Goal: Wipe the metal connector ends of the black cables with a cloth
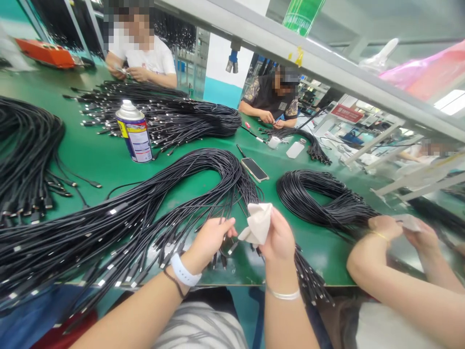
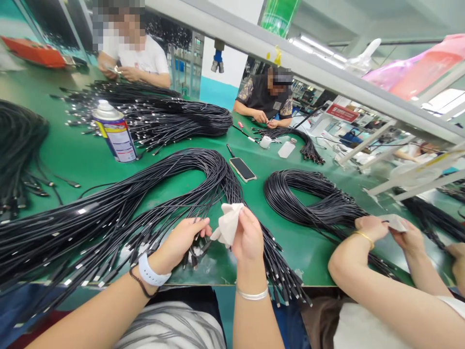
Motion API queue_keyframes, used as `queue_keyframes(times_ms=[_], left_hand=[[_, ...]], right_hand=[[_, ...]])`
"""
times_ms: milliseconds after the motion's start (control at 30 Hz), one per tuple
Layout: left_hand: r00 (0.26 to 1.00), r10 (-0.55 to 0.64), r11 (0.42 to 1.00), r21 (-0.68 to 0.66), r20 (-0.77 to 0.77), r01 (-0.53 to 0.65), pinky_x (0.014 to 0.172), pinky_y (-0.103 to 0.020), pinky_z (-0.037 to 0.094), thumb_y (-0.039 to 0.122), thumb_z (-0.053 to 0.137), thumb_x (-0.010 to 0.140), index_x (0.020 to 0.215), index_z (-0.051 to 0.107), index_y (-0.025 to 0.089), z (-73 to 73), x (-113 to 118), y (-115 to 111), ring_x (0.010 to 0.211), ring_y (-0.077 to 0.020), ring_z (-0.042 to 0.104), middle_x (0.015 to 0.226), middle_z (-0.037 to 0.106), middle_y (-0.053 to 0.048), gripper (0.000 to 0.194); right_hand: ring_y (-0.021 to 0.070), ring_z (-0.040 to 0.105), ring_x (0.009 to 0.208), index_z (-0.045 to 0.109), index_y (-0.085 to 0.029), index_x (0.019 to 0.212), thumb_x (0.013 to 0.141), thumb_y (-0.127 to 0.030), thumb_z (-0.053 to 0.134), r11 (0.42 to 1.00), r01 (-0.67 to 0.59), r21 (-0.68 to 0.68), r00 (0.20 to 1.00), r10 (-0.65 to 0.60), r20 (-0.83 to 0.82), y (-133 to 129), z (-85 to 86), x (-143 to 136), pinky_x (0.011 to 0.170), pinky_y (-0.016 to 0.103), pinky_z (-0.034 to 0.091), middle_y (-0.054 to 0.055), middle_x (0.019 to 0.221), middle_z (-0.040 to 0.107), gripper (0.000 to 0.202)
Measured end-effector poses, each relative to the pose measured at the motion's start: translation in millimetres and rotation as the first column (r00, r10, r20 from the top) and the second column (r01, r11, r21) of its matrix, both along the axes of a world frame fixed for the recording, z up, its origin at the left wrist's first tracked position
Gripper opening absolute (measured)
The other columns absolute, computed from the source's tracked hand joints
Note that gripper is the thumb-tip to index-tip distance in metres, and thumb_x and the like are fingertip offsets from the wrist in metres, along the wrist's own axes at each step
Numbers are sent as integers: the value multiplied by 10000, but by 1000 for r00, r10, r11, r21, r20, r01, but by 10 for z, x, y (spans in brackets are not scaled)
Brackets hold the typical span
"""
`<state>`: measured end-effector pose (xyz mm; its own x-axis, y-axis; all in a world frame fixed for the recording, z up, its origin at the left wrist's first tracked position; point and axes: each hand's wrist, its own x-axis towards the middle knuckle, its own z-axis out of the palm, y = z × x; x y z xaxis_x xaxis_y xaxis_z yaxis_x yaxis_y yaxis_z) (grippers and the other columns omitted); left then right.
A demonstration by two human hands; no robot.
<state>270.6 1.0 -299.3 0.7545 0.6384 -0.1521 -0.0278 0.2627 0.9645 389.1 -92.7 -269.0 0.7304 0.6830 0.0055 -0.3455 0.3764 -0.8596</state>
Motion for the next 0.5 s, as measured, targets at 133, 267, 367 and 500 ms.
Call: queue_keyframes(times_ms=[133,267,367,500], left_hand=[[989,-85,924,-361,119,123,792,-301,464,307,669,750,789,707,147,36,-12,6,797,-203,641,821,712,-93,169],[974,-117,839,-505,196,202,744,-278,495,163,706,667,849,714,136,28,-2,10,772,-186,654,841,713,-93,184],[973,-126,864,-460,193,204,652,-243,474,185,710,674,733,698,121,19,29,3,695,-155,625,775,692,-79,87],[966,-198,895,-371,168,248,542,-202,367,234,767,658,713,685,114,16,61,-3,575,-95,527,661,642,-35,156]], right_hand=[[131,565,610,686,-167,793,802,-296,645,998,-53,14,998,53,34,132,98,167,578,228,449,19,732,670,136],[137,563,613,686,-163,784,797,-291,641,995,-104,-13,992,104,64,238,105,251,567,230,441,27,742,674,137],[123,553,607,694,-160,792,793,-286,641,991,-128,-30,988,130,85,279,121,285,565,212,434,15,736,670,136],[117,531,574,699,-168,774,781,-305,652,978,-192,-80,973,200,113,370,174,283,535,205,425,0,696,652,145]])
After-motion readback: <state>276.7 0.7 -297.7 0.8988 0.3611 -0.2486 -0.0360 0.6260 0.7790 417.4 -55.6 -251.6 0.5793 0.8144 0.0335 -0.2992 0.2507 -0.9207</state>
